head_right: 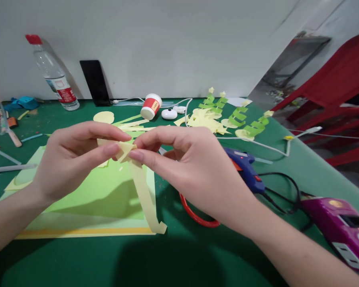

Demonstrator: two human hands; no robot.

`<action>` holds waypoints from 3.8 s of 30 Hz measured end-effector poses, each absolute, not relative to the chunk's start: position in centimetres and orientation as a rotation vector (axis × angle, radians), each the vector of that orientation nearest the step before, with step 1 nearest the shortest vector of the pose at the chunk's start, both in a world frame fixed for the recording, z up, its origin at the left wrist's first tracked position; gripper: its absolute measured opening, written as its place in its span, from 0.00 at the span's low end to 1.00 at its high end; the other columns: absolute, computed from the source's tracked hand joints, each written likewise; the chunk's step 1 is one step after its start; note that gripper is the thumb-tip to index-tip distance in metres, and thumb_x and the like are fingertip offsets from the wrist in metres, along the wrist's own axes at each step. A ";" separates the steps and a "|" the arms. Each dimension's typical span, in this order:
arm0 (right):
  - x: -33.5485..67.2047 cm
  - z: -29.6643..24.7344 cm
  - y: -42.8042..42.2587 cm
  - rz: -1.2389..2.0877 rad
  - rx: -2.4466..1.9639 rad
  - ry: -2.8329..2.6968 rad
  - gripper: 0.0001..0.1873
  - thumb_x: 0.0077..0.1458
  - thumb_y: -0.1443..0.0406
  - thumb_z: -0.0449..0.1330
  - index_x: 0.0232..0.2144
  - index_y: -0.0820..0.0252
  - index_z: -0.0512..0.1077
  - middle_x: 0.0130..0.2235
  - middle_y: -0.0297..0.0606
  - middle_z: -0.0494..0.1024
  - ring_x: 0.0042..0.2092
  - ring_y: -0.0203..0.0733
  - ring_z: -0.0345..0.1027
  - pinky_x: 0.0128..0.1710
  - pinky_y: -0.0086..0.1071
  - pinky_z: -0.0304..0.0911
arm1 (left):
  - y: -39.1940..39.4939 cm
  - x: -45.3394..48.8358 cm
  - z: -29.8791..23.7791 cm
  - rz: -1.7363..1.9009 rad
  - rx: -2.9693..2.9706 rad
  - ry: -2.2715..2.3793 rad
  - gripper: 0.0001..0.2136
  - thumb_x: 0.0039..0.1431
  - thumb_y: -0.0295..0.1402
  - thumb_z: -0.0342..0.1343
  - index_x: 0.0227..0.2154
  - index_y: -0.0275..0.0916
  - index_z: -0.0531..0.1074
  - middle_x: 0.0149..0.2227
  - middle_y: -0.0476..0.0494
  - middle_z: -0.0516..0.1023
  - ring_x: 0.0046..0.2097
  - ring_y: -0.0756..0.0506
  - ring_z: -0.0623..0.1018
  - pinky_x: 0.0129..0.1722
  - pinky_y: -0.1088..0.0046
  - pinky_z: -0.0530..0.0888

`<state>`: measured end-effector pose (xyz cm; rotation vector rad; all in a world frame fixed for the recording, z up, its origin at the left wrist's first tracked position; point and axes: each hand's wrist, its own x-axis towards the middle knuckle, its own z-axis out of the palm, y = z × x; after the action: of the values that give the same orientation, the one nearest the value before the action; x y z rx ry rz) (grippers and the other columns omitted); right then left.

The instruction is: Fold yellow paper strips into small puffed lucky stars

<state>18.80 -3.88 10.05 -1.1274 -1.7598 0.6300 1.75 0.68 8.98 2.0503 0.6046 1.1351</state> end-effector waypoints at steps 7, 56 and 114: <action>19.0 10.0 -3.8 0.715 -1.130 -1.760 0.06 0.47 0.72 0.60 0.21 0.58 0.71 0.21 0.25 0.70 0.23 0.25 0.62 0.19 0.16 0.58 | 0.8 1.3 8.8 1.120 2.276 0.454 0.14 0.47 0.27 0.61 0.38 0.43 0.71 0.36 0.51 0.76 0.37 0.49 0.74 0.37 0.74 0.72; 18.4 9.8 -4.3 0.376 -1.141 -1.970 0.07 0.49 0.72 0.56 0.21 0.59 0.66 0.22 0.27 0.70 0.24 0.27 0.60 0.22 0.21 0.57 | 0.5 1.8 9.6 1.089 1.866 0.632 0.04 0.50 0.26 0.58 0.30 0.40 0.73 0.28 0.58 0.74 0.28 0.59 0.75 0.27 0.93 0.74; 18.7 9.5 -4.0 -0.448 -0.965 -2.056 0.02 0.50 0.69 0.57 0.28 0.59 0.68 0.27 0.38 0.75 0.29 0.37 0.67 0.27 0.30 0.62 | 0.6 1.2 9.7 0.965 2.035 0.649 0.11 0.45 0.28 0.61 0.35 0.41 0.75 0.31 0.51 0.78 0.29 0.53 0.76 0.29 0.83 0.75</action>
<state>18.73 -4.04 9.50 -0.9645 -2.0565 -0.4476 1.18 0.60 9.75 2.0353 0.6487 0.9647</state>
